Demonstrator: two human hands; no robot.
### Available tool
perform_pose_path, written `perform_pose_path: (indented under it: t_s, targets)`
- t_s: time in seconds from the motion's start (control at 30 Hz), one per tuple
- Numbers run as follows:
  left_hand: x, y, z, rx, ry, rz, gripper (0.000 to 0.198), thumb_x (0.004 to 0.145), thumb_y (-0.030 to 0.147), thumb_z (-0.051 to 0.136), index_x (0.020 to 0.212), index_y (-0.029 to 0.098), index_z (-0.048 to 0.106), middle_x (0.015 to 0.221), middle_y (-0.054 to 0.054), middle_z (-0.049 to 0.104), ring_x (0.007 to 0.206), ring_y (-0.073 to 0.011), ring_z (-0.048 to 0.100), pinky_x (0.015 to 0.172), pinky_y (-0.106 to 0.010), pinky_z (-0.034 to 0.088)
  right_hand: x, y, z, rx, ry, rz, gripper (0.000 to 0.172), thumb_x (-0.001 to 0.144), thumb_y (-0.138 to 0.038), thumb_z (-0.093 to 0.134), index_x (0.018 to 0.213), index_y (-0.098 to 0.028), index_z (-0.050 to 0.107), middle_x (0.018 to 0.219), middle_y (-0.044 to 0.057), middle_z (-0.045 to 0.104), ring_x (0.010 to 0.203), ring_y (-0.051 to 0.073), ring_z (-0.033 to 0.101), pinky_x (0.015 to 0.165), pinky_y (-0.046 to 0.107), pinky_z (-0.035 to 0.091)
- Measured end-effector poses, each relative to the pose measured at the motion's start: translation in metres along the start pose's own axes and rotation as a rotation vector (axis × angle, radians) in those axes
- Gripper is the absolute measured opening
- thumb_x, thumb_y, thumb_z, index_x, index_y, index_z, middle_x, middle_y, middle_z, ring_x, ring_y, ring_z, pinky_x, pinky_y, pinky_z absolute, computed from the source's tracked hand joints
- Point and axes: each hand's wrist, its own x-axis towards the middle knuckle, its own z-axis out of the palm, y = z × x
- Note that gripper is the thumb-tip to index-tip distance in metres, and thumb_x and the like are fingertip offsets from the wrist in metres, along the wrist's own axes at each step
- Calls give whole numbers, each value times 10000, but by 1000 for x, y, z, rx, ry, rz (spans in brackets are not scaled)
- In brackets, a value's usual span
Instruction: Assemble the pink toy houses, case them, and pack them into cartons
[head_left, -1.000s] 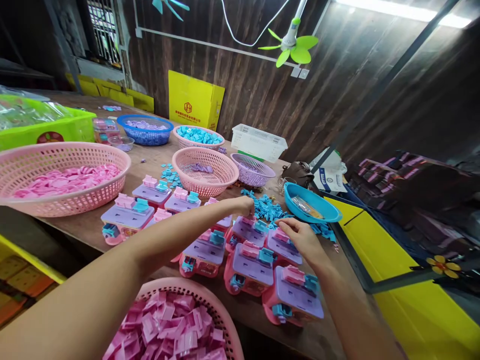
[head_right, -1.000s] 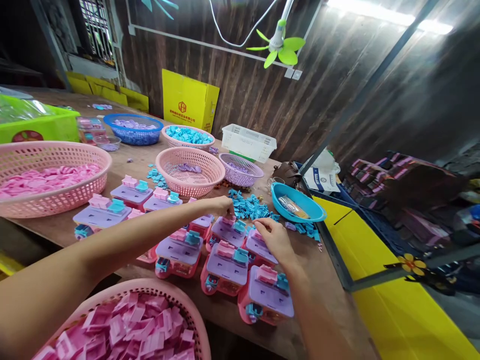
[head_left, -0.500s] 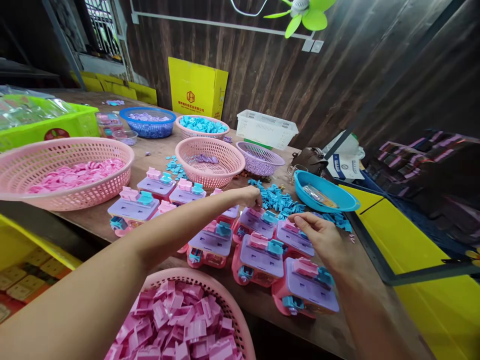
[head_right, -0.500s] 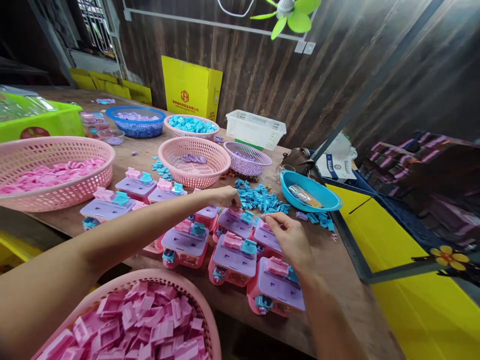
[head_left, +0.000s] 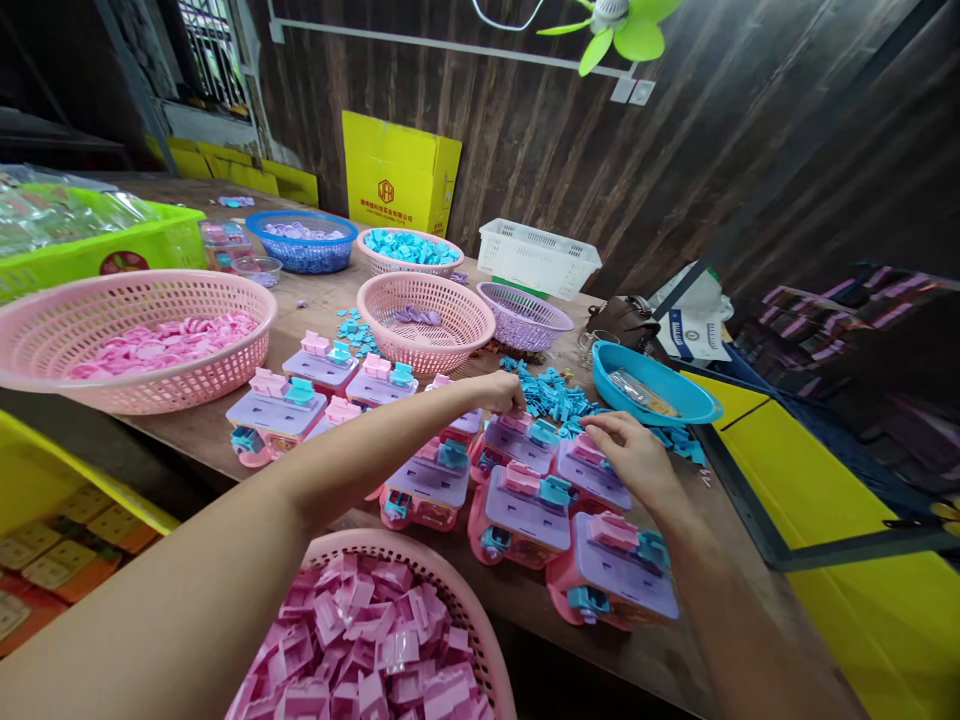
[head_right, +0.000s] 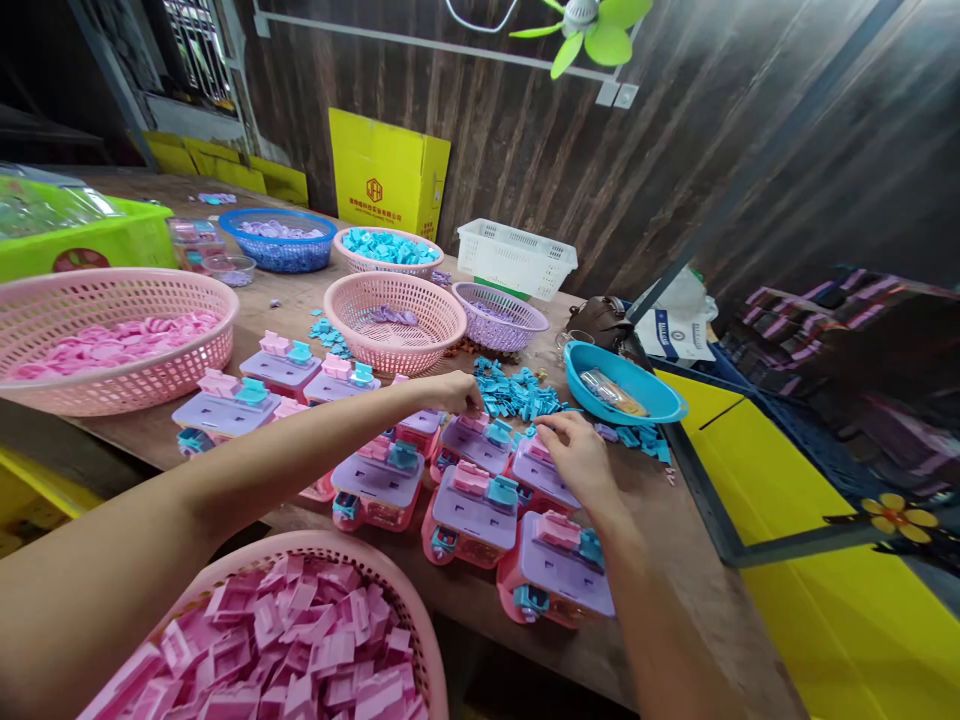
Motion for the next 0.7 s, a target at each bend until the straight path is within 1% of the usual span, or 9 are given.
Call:
perform_pose_path:
  t_s: [0.1,0.23,0.3,0.4,0.47,0.53,0.6,0.67,0.7]
  targets:
    - [0,-3,2,87,-51,-41,68,647,78,684,597,121,671,428,34,500,523,-126,520,607,-240,398,10,16,-1,-191,-74,45,268,727,-318,509,838,-191,717,951,95,656,887,256,599,808,392,440]
    - [1,-2,10,183,-55,-44,170,826,271,591,753,120,620,749,2,619,695,-127,578,674,-279,482,15,25,-4,-286,-128,54,266,741,-319,515,859,-200,722,960,102,665,883,272,604,796,407,440]
    - [1,0,11,217,-52,-36,207,863,319,543,830,128,614,879,-17,624,774,-141,589,704,-294,501,15,20,-8,-272,-117,53,275,742,-329,511,867,-196,717,955,100,666,879,267,604,796,402,439]
    - [-5,3,10,257,-55,-7,192,851,303,562,855,119,616,872,-16,623,776,-148,592,704,-302,501,6,-1,-17,-166,-49,50,291,732,-351,502,862,-185,703,958,94,662,861,248,605,790,383,444]
    - [-11,5,7,277,-42,21,123,806,232,613,823,113,637,797,-17,624,745,-148,592,693,-277,481,-8,-23,-26,-27,-11,21,306,735,-386,496,864,-188,690,956,83,665,869,236,603,789,360,450]
    - [-19,9,4,292,5,52,102,739,158,658,832,115,665,799,-38,626,766,-164,595,704,-252,454,-30,-48,-34,97,-15,-13,322,751,-435,495,878,-205,681,953,66,670,897,230,598,804,342,449]
    - [-30,16,-1,305,81,77,268,693,134,679,961,125,661,939,-81,613,846,-195,590,749,-254,436,-60,-70,-39,159,-78,-28,325,771,-470,497,889,-229,680,943,48,675,899,226,598,801,327,453]
    - [-47,26,-7,313,171,95,462,722,162,647,1175,139,558,1111,-120,539,945,-221,563,820,-288,421,-94,-81,-34,187,-203,-41,311,797,-474,488,886,-249,683,917,35,678,863,213,604,773,304,462]
    - [-60,32,-11,311,223,120,514,757,177,606,1256,146,486,1163,-131,502,986,-227,546,852,-305,411,-111,-82,-28,199,-282,-50,307,811,-469,479,881,-253,685,896,33,678,838,205,607,752,291,467]
